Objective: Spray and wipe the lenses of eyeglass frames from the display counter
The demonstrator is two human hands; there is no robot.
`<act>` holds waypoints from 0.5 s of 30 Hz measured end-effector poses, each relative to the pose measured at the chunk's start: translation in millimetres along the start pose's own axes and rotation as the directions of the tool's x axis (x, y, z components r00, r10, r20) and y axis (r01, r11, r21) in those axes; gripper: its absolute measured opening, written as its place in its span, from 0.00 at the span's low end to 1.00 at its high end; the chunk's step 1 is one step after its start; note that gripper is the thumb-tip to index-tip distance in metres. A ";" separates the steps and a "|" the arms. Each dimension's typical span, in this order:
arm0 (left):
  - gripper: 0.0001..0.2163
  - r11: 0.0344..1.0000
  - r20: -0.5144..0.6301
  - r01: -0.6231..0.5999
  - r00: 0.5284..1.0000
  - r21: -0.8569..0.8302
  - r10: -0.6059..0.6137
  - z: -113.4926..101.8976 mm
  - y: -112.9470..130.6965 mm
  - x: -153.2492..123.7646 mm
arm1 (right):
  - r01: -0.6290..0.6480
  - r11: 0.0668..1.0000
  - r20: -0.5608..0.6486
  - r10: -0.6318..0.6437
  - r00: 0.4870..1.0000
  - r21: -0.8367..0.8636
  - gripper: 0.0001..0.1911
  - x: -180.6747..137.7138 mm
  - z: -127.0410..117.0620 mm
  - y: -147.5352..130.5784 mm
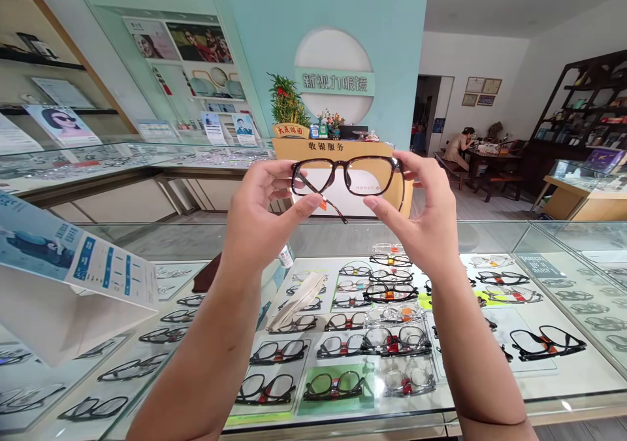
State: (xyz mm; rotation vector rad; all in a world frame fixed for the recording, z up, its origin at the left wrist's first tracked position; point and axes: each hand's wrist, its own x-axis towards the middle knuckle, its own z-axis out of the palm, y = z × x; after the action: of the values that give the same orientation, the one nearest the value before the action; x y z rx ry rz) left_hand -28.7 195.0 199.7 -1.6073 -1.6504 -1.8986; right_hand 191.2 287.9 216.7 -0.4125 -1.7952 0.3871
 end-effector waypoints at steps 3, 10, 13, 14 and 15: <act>0.25 1.000 0.003 0.002 1.000 -0.004 -0.002 -0.2 -0.5 0.0 | 0.008 1.000 0.006 -0.008 1.000 -0.015 0.29 -0.4 0.0 0.9; 0.30 0.990 -0.143 -0.107 0.982 0.091 0.119 7.5 -8.4 -3.7 | 0.005 0.998 0.076 -0.001 0.997 -0.058 0.28 0.8 -2.2 10.1; 0.32 0.967 -0.206 -0.168 0.956 0.193 0.207 11.4 -10.0 -6.9 | -0.048 0.998 0.144 0.052 0.988 -0.036 0.27 2.1 -3.1 15.8; 0.32 0.959 -0.213 -0.179 0.951 0.219 0.226 12.2 -10.0 -7.7 | -0.068 0.997 0.164 0.072 0.984 -0.026 0.27 2.6 -3.4 17.4; 0.33 0.951 -0.216 -0.191 0.945 0.241 0.244 12.6 -10.0 -8.2 | -0.088 0.996 0.184 0.089 0.979 -0.015 0.27 3.1 -3.5 18.8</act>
State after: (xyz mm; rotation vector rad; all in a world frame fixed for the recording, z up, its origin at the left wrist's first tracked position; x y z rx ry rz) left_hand -24.7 204.7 185.0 -1.3478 -1.4539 -1.6639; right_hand 195.3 306.1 211.5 -0.4753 -1.9629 0.4947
